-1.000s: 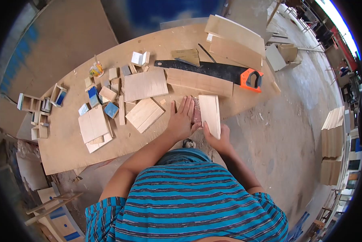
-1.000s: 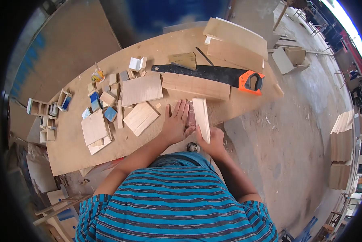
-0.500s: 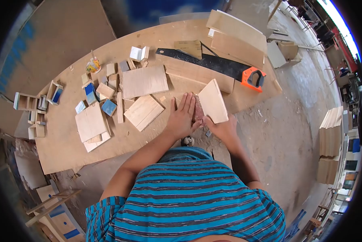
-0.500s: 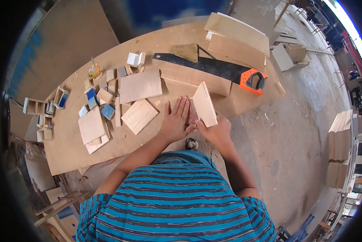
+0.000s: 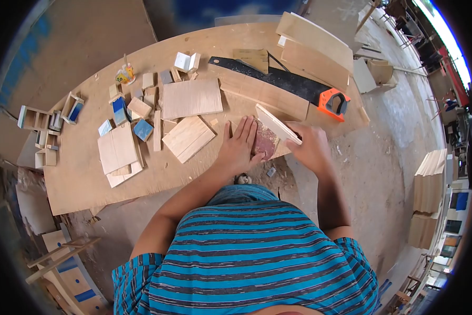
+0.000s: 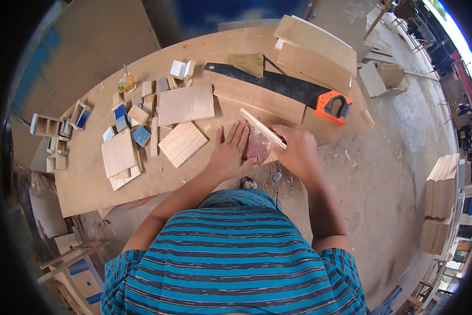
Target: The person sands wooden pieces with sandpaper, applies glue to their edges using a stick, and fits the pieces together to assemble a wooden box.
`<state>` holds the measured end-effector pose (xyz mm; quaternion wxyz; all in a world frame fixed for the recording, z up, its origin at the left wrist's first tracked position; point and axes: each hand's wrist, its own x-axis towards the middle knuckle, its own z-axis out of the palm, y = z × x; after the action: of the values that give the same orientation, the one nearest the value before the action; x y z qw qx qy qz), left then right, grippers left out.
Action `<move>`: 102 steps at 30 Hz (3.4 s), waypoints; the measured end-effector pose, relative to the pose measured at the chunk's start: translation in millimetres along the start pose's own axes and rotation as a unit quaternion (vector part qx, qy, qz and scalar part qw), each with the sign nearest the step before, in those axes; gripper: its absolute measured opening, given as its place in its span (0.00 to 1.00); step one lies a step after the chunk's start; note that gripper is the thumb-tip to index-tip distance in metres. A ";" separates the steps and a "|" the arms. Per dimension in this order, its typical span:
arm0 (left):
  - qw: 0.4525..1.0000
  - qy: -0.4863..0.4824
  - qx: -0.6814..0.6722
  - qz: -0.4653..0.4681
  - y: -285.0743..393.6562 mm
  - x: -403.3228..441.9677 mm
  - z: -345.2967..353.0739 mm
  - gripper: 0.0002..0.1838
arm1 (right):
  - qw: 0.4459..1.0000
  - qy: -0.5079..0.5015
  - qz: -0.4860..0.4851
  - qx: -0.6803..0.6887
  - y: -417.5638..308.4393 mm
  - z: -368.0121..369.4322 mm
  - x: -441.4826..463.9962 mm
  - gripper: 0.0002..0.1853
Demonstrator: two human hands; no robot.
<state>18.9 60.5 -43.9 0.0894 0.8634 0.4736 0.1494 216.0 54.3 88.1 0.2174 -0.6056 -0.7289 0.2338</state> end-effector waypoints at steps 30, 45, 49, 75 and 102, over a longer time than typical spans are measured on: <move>0.999 -0.022 0.006 0.024 -4.3 -0.4 5.2 0.46 | 0.959 -0.007 0.126 -0.255 -49.0 40.3 16.3 0.49; 0.999 0.010 -0.001 0.033 -6.7 -0.7 9.5 0.44 | 0.960 0.096 0.030 -0.262 -34.8 63.4 7.1 0.48; 0.999 0.032 -0.003 0.025 -6.1 -2.5 14.4 0.44 | 0.965 0.029 0.072 -0.252 -44.5 53.5 -6.4 0.47; 0.998 0.025 0.040 -0.044 4.8 -1.0 16.5 0.48 | 0.967 -0.008 -0.047 -0.249 -22.1 34.9 15.2 0.47; 0.997 0.018 0.039 -0.062 8.4 0.8 15.2 0.49 | 0.968 -0.005 -0.092 -0.233 -13.6 26.4 31.2 0.48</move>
<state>31.1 56.4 -55.6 0.0565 0.8323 0.5333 0.1401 184.1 80.8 76.3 0.0872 -0.5688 -0.8169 0.0399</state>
